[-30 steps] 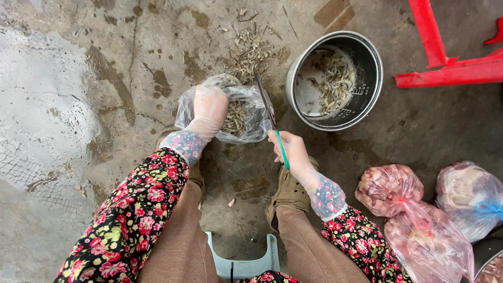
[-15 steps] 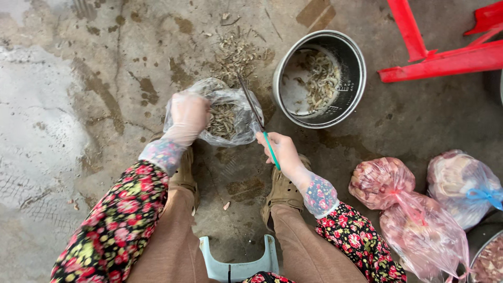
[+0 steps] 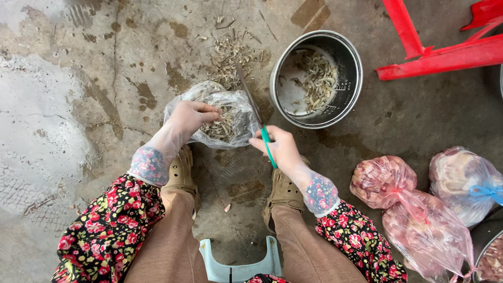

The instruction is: The person trims dried fish with scissors, placing the cut pieces into a metal bowl.

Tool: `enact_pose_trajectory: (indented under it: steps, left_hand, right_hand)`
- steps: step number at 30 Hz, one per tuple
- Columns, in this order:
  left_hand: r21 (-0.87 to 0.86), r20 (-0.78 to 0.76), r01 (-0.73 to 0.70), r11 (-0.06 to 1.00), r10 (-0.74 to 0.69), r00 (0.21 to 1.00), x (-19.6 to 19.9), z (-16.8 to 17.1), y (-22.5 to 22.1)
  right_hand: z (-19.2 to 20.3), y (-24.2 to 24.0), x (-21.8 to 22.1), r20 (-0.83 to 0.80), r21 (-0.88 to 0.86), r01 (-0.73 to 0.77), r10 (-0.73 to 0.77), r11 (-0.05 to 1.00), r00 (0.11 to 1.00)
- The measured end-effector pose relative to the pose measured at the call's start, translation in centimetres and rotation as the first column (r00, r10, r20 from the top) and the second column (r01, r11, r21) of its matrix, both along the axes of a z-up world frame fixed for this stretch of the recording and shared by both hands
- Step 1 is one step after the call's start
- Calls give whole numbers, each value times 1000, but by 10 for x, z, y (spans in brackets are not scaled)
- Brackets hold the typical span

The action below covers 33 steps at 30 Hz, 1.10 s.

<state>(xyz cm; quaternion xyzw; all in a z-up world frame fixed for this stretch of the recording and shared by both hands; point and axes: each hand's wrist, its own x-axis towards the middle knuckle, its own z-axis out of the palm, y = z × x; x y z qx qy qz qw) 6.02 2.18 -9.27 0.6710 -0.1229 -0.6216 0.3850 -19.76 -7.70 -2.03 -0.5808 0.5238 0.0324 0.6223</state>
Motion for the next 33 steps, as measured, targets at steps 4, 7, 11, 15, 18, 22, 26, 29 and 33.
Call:
enact_pose_trajectory:
  steps: [4, 7, 11, 15, 18, 22, 26, 29, 33]
  left_hand:
    - [44, 105, 133, 990, -137, 985, -10, 29, -10]
    - [46, 260, 286, 957, -288, 922, -18, 50, -16]
    - [54, 479, 481, 875, -446, 756, -30, 64, -21]
    - [146, 534, 563, 813, -544, 647, -38, 70, -25]
    - [198, 560, 593, 781, -586, 585, -39, 75, -28]
    - [171, 542, 573, 802, -562, 625, -36, 81, -29]
    - [304, 934, 489, 818, -356, 15, -30, 90, -25]
    - [240, 889, 421, 875, -372, 266, -28, 86, -21]
    - [160, 232, 293, 943, -325, 917, -49, 62, -21]
  right_hand:
    - [11, -11, 15, 162, -54, 74, -65, 996, 985]
    - [17, -17, 29, 286, -106, 54, -21, 993, 958]
    - [22, -21, 39, 319, -125, 44, -2, 991, 948]
    - [24, -23, 42, 284, -98, -15, 42, 995, 958]
    - [24, -20, 43, 230, -127, -59, 87, 990, 969]
    - [25, -18, 41, 249, -205, -48, 99, 978, 963]
    - [27, -21, 39, 228, -272, 4, 61, 962, 972]
    - [28, -22, 40, 177, -376, 46, 23, 925, 984]
    - [25, -15, 39, 151, -475, 76, -3, 877, 989]
